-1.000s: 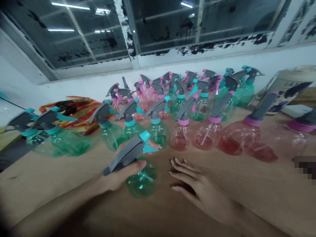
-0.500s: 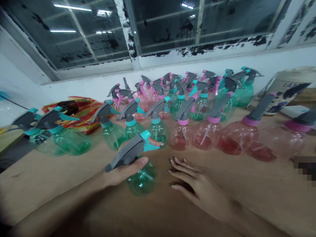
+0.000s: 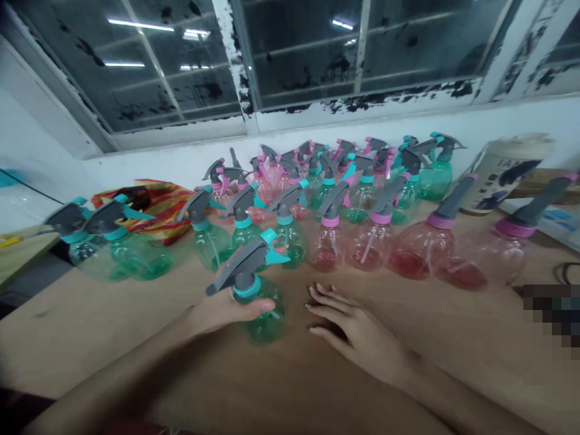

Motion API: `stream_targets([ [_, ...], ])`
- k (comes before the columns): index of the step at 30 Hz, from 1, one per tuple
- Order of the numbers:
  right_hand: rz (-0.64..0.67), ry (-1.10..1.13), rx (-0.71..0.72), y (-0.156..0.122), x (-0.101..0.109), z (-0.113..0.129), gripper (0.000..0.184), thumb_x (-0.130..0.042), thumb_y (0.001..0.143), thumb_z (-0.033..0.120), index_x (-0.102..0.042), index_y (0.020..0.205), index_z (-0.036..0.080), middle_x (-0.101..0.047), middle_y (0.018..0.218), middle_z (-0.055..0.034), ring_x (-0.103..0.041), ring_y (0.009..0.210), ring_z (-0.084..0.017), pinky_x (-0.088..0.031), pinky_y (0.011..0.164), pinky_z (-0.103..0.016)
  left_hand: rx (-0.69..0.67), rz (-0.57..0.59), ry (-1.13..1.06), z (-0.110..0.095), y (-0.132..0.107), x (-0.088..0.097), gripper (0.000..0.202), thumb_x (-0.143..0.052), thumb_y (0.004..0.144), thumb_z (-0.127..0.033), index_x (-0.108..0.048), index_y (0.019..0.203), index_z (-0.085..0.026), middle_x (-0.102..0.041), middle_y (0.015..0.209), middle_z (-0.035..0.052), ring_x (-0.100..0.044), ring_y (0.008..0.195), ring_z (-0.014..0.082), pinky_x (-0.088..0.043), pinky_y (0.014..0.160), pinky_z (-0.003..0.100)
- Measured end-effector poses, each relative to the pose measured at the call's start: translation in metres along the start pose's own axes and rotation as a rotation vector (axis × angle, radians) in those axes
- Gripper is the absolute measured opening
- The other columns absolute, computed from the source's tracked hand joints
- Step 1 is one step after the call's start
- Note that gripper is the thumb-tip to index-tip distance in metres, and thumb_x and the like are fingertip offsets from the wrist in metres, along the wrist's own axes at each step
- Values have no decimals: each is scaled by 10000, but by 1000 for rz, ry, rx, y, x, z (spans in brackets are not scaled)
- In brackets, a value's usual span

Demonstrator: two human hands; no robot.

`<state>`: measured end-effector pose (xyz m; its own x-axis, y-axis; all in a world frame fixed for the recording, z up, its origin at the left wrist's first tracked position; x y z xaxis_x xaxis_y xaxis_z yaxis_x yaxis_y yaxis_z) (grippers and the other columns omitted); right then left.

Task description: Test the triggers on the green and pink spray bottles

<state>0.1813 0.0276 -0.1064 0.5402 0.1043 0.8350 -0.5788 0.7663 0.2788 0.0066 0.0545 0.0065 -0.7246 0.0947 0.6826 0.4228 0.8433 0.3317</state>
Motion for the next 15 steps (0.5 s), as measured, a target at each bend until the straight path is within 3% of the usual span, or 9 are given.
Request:
stream_targets([
  [7,-37,19,15,2,2,1,389,-513,899,406,-566,1256,263,-502,1379,-24,-404,1307,-220,-338,1094,-454,-29,-1,133,-1,-16,3,738,-718,673,-470,-409,1303,-238,-565,1204,105,-541,1111,318,-452,940,509],
  [12,-72,33,36,2,2,-1,367,-529,887,405,-585,1231,289,-515,1368,-18,-432,1287,-232,-370,1070,-471,69,-20,175,9,-35,3,521,-680,745,-464,-515,1183,-235,-623,1152,79,-585,1078,289,-467,943,489],
  [15,-62,17,28,3,2,-1,367,-514,891,422,-593,1222,284,-532,1354,-22,-442,1281,-233,-377,1065,-470,81,-76,269,4,-47,16,490,-675,743,-497,-564,1140,-233,-621,1174,85,-592,1071,297,-484,925,479],
])
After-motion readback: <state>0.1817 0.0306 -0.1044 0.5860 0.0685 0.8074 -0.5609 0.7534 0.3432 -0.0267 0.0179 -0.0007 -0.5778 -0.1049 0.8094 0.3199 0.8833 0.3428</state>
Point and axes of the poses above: each hand's wrist, its own y-axis towards the middle knuckle, its own x-axis out of the back of the hand, z = x × y, the point moved 7 cm from there along y, towards the middle knuckle
